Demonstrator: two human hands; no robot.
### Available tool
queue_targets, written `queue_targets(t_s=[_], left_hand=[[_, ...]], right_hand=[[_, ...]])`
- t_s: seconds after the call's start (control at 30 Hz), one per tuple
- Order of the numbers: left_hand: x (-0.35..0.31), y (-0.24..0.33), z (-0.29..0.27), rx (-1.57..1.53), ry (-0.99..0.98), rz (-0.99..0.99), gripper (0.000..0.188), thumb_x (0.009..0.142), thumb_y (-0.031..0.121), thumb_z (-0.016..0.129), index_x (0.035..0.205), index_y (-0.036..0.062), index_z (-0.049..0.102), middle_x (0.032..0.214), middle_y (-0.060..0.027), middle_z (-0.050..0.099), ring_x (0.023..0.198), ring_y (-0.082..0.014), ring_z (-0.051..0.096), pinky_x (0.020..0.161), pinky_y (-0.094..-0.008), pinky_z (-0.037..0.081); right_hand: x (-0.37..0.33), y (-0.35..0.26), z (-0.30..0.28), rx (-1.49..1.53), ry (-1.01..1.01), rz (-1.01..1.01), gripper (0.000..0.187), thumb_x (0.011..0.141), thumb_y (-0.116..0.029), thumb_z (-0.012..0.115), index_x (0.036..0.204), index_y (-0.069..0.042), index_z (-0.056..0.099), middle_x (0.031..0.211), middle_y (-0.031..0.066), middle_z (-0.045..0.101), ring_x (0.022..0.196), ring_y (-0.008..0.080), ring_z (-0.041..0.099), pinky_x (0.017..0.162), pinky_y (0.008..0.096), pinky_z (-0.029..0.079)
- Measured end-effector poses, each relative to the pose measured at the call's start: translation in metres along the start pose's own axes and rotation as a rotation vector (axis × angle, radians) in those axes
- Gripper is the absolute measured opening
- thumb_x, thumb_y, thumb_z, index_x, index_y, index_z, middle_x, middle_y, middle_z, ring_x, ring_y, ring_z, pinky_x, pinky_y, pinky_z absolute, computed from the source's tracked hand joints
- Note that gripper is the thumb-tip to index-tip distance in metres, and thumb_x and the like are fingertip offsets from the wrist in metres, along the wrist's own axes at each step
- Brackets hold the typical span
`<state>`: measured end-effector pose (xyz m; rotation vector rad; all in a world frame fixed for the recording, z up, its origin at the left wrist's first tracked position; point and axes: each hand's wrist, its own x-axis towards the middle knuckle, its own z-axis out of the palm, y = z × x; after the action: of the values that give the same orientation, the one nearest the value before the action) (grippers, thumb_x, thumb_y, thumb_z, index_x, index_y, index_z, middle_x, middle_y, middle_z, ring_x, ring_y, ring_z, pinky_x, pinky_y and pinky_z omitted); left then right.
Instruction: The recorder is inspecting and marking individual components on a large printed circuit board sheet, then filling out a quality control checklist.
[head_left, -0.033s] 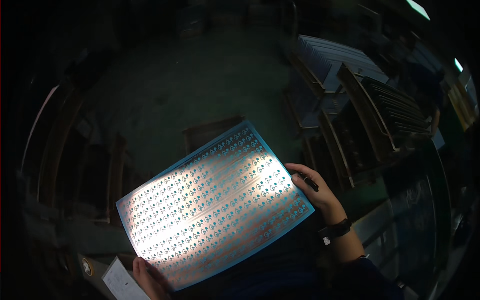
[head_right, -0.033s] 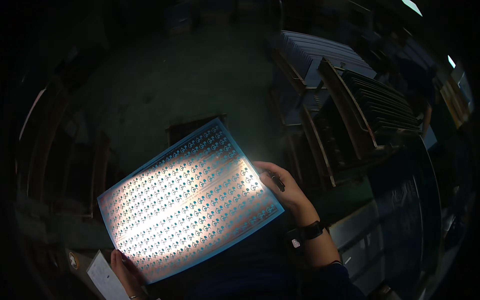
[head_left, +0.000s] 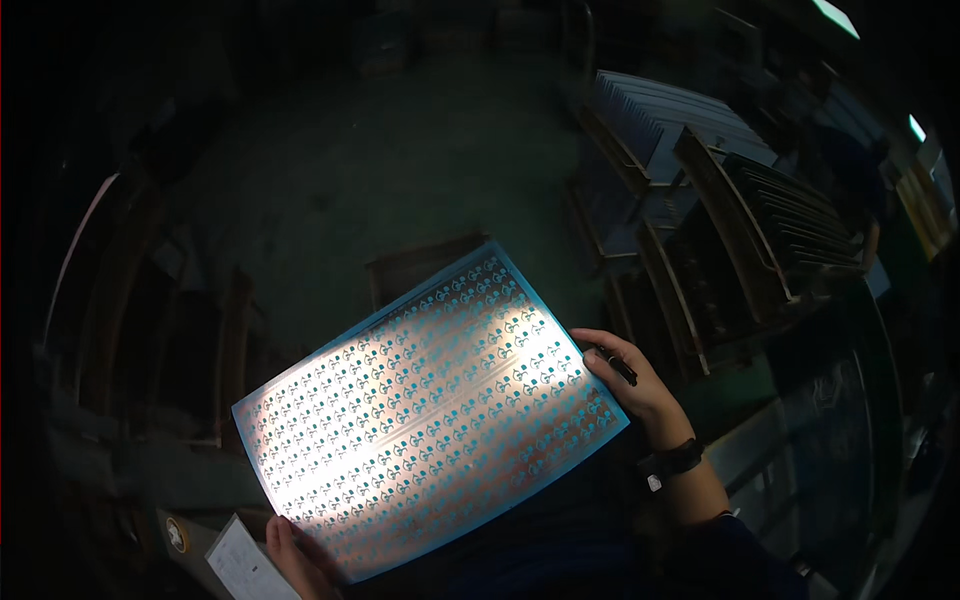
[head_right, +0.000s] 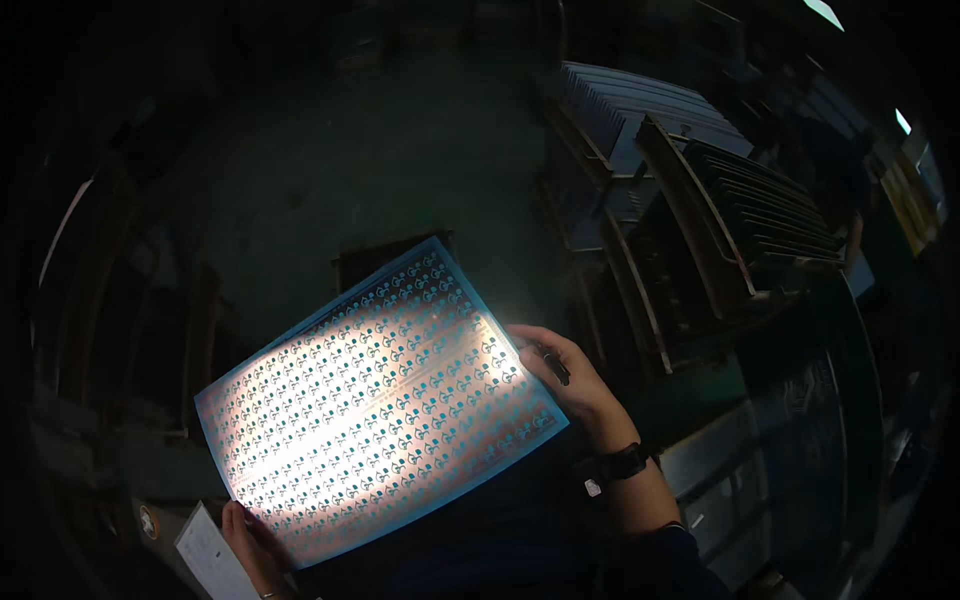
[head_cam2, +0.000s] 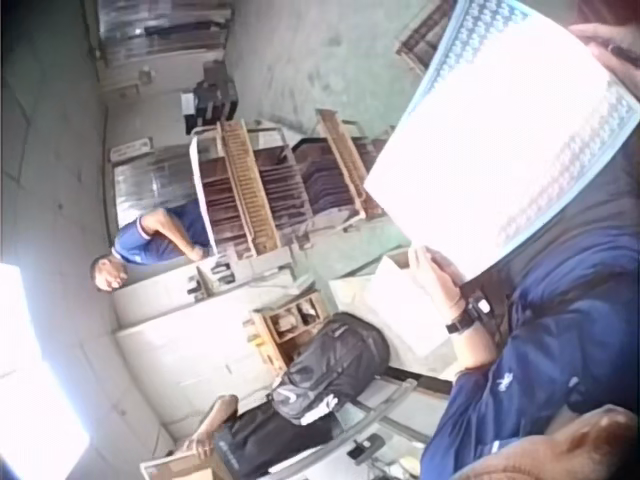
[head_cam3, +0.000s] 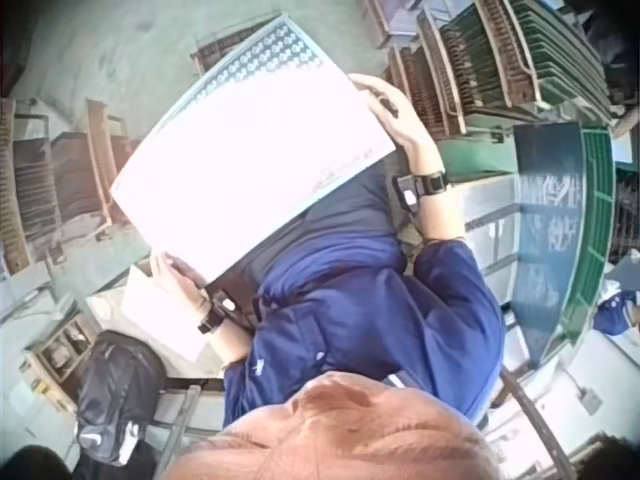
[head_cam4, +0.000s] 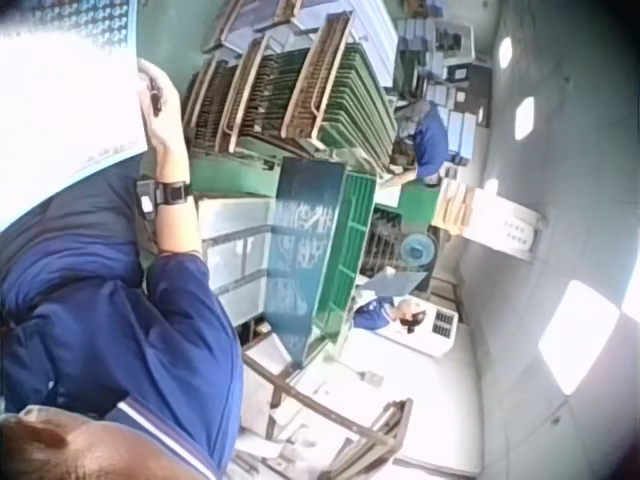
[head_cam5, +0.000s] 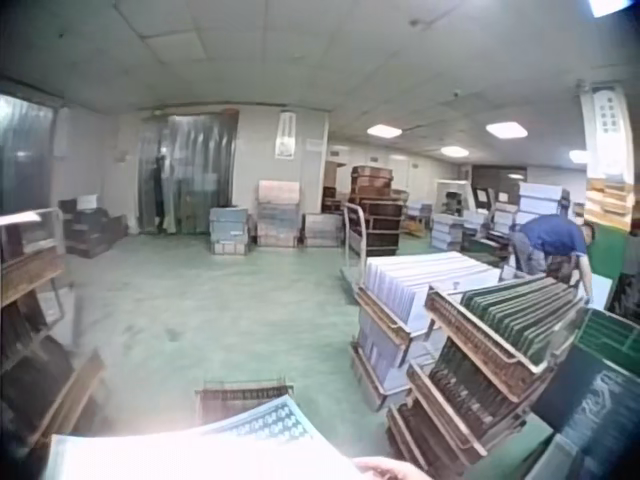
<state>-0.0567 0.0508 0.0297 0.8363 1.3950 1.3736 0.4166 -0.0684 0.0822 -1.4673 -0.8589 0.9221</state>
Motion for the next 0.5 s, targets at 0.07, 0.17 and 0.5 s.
queue_targets(t_s=[0.07, 0.17, 0.5], left_hand=[[0.009, -0.008, -0.011, -0.031, -0.057, 0.095, 0.011, 0.091, 0.016, 0.053, 0.087, 0.0060, 0.055, 0.074, 0.0041, 0.054, 0.066, -0.0016, 0.047, 0.061, -0.0170, 0.040], [0.012, -0.005, -0.023, 0.095, -0.129, 0.103, 0.010, 0.091, 0.015, 0.052, 0.087, 0.0051, 0.054, 0.077, 0.0015, 0.056, 0.070, -0.0049, 0.050, 0.066, -0.0209, 0.043], [-0.055, 0.082, 0.049, 0.342, 0.035, 0.087, 0.022, 0.094, 0.027, 0.045, 0.079, 0.0120, 0.050, 0.055, 0.0037, 0.040, 0.041, -0.0077, 0.037, 0.035, -0.0216, 0.029]], right_hand=[[-0.004, -0.005, 0.000, 0.012, -0.018, -0.036, 0.039, 0.087, -0.022, 0.057, 0.121, -0.004, 0.051, 0.095, 0.0035, 0.059, 0.089, 0.0099, 0.054, 0.080, 0.0238, 0.043], [-0.011, -0.011, 0.004, -0.013, 0.013, 0.026, 0.037, 0.087, -0.021, 0.057, 0.120, -0.003, 0.052, 0.108, 0.0069, 0.057, 0.101, 0.0130, 0.051, 0.089, 0.0270, 0.039], [-0.004, 0.016, 0.005, 0.036, 0.065, 0.032, 0.019, 0.089, -0.017, 0.057, 0.102, -0.004, 0.059, 0.088, -0.0005, 0.059, 0.083, 0.0065, 0.052, 0.075, 0.0211, 0.041]])
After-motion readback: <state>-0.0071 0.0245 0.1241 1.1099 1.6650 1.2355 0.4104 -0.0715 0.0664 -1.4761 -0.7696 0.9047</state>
